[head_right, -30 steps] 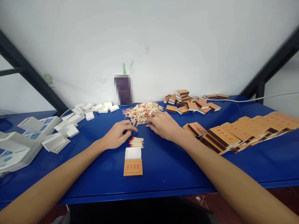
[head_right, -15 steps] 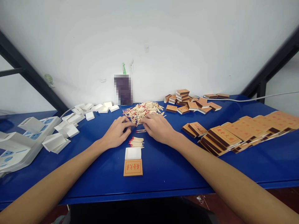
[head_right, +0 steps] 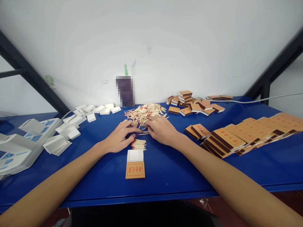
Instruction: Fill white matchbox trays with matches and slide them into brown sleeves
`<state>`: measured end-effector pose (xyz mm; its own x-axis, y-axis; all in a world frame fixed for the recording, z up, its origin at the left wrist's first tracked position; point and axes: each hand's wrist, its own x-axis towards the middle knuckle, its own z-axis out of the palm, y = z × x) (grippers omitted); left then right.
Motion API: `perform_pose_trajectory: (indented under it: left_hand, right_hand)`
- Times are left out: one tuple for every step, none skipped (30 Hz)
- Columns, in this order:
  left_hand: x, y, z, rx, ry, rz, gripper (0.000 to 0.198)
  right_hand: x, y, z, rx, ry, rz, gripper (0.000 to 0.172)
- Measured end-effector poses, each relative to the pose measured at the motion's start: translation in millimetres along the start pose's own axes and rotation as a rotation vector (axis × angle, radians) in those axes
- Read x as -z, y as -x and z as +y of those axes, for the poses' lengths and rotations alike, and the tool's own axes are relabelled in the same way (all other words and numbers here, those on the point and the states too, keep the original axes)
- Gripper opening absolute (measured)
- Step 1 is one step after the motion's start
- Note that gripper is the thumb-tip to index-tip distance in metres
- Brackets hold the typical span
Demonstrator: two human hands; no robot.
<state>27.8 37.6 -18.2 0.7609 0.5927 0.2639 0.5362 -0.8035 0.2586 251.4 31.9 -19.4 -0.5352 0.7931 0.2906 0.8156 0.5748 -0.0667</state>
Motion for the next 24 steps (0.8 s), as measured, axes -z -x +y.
perform_pose_trajectory:
  left_hand:
    - [-0.4,-0.2,-0.2,0.016,-0.005,0.015,0.035]
    - [-1.0,-0.5,-0.7,0.036,-0.012,0.033,0.035]
    - [-1.8,-0.8,-1.2,0.058,-0.019,0.051,0.035]
    - [-2.6,-1.1,-1.9,0.08,-0.026,0.068,0.035]
    - [-3.4,-1.4,-2.5,0.101,-0.033,0.082,0.035]
    - [-4.2,-1.6,-3.1,0.12,-0.04,0.093,0.035]
    - [-4.9,-1.7,-3.6,0.133,-0.045,0.102,0.034]
    - [-5.5,-1.8,-3.9,0.142,-0.048,0.108,0.034]
    - [-5.8,-1.9,-4.1,0.148,-0.051,0.11,0.034]
    - [-6.1,-1.9,-4.2,0.151,-0.053,0.109,0.033]
    - [-6.2,-1.9,-4.1,0.152,-0.054,0.107,0.033]
    - [-6.2,-1.9,-4.0,0.152,-0.054,0.104,0.033]
    - [-6.1,-1.9,-3.9,0.151,-0.054,0.102,0.033]
    - [-6.1,-1.8,-3.8,0.148,-0.054,0.101,0.033]
    - [-6.1,-1.7,-3.7,0.146,-0.055,0.102,0.033]
    - [-6.2,-1.6,-3.7,0.144,-0.055,0.103,0.033]
    - [-6.3,-1.6,-3.7,0.142,-0.057,0.106,0.032]
    - [-6.5,-1.5,-3.8,0.14,-0.059,0.109,0.032]
    - [-6.7,-1.5,-3.9,0.138,-0.061,0.112,0.031]
    - [-6.8,-1.5,-3.9,0.138,-0.062,0.113,0.031]
    - [-7.0,-1.6,-4.0,0.137,-0.063,0.113,0.03]
    - [-7.0,-1.6,-3.9,0.137,-0.064,0.113,0.03]
    - [-6.9,-1.7,-3.8,0.138,-0.064,0.114,0.03]
    - [-6.7,-1.7,-3.6,0.137,-0.062,0.117,0.03]
  right_hand:
    - [0.7,-0.2,0.1,0.004,0.0,-0.008,0.021]
    - [1.4,-0.4,0.4,0.006,-0.003,-0.014,0.021]
    - [1.8,-0.5,0.7,0.005,-0.009,-0.015,0.021]
    - [1.9,-0.6,1.1,0.003,-0.018,-0.012,0.02]
    - [1.8,-0.5,1.6,0.0,-0.033,-0.009,0.02]
    - [1.4,-0.4,2.1,-0.006,-0.051,-0.007,0.021]
    - [0.8,-0.3,2.6,-0.014,-0.068,-0.006,0.021]
    - [0.1,-0.3,3.2,-0.022,-0.082,-0.004,0.022]
    - [-0.6,-0.3,3.9,-0.03,-0.089,-0.001,0.023]
    - [-1.4,-0.4,4.7,-0.039,-0.089,0.004,0.024]
    - [-2.0,-0.7,5.6,-0.047,-0.083,0.011,0.024]
    - [-2.5,-1.0,6.5,-0.052,-0.073,0.018,0.024]
    - [-2.8,-1.3,7.5,-0.052,-0.062,0.02,0.024]
    - [-3.1,-1.7,8.4,-0.05,-0.05,0.017,0.023]
    - [-3.2,-2.1,9.1,-0.045,-0.039,0.009,0.023]
    - [-3.3,-2.4,9.7,-0.04,-0.029,0.002,0.023]
    - [-3.4,-2.7,10.1,-0.036,-0.02,-0.003,0.023]
    - [-3.6,-2.9,10.3,-0.033,-0.013,-0.003,0.023]
    - [-3.8,-3.1,10.3,-0.032,-0.008,0.004,0.023]
    - [-4.2,-3.3,10.2,-0.028,-0.007,0.017,0.022]
    - [-4.6,-3.5,10.1,-0.022,-0.011,0.032,0.021]
    - [-5.1,-3.7,10.0,-0.011,-0.02,0.046,0.02]
    - [-5.5,-4.0,10.1,0.001,-0.036,0.057,0.019]
    - [-5.9,-4.3,10.4,0.012,-0.056,0.063,0.018]
